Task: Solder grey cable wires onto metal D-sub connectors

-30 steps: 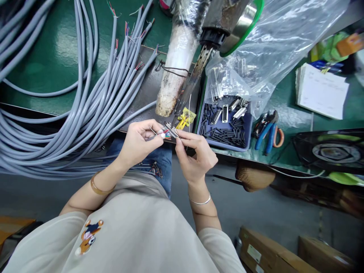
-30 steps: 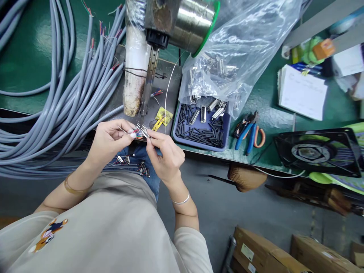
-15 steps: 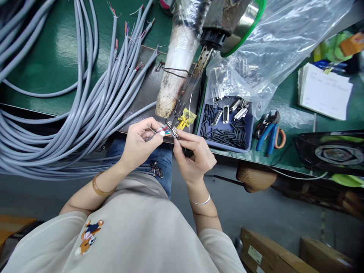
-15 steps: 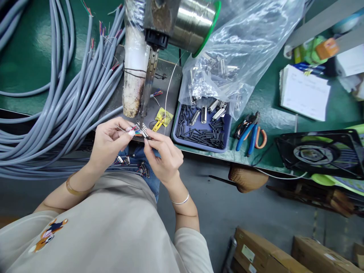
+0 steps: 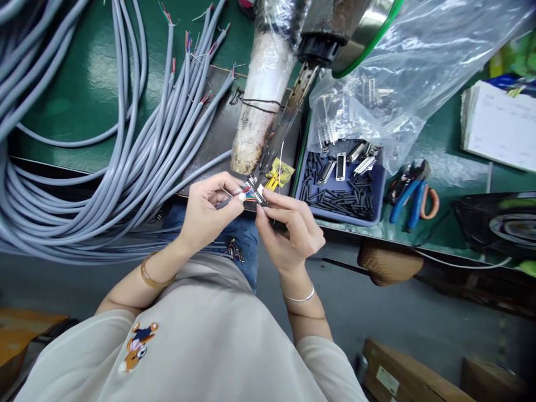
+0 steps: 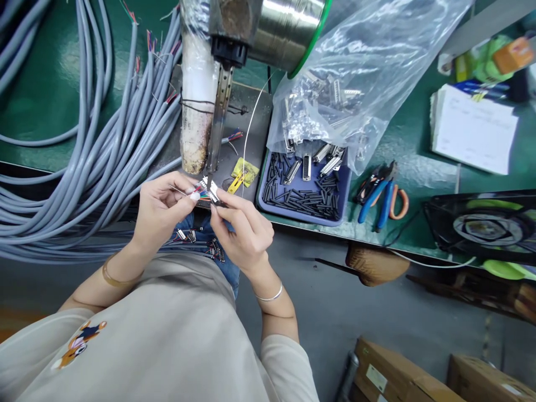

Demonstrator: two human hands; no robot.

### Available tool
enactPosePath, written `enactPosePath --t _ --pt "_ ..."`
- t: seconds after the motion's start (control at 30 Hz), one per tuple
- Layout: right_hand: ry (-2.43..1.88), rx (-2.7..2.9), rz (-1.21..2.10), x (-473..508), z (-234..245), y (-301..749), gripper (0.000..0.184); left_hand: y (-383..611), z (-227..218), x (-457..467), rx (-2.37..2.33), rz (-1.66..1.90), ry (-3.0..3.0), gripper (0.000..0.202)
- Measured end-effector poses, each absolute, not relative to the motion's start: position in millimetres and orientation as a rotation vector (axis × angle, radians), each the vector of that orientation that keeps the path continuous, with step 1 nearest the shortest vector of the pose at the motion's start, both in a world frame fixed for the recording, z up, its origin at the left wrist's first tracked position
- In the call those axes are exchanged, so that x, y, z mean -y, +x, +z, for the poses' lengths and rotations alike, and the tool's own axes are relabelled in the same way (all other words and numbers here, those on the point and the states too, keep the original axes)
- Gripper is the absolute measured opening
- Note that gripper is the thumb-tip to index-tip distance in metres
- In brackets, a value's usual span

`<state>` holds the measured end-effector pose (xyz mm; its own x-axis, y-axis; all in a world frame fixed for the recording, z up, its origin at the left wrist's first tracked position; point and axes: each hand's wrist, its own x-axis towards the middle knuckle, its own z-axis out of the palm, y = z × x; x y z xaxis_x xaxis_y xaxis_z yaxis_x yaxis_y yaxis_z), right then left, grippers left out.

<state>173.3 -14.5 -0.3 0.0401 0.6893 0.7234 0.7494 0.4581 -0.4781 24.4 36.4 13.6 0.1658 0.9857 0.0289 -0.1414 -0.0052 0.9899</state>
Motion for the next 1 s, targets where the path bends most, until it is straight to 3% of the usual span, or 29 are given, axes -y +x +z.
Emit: enactPosePath --t 0.67,0.93,1.0 --pt "-1.258 1.826 -0.260 21.2 -0.9 177.2 0.016 26.7 13.1 -33.3 -0.976 1.104 1.121 0.009" --pt "-1.317 1.553 0.103 26.0 2.4 184.2 0.009 18.0 9.3 -26.8 -0.868 0.873 0.879 0.018" --pt "-1.216 1.375 0.049 25.4 5.7 186.8 0.006 16.2 7.7 -25.5 -0.828 0.826 0.822 0.022"
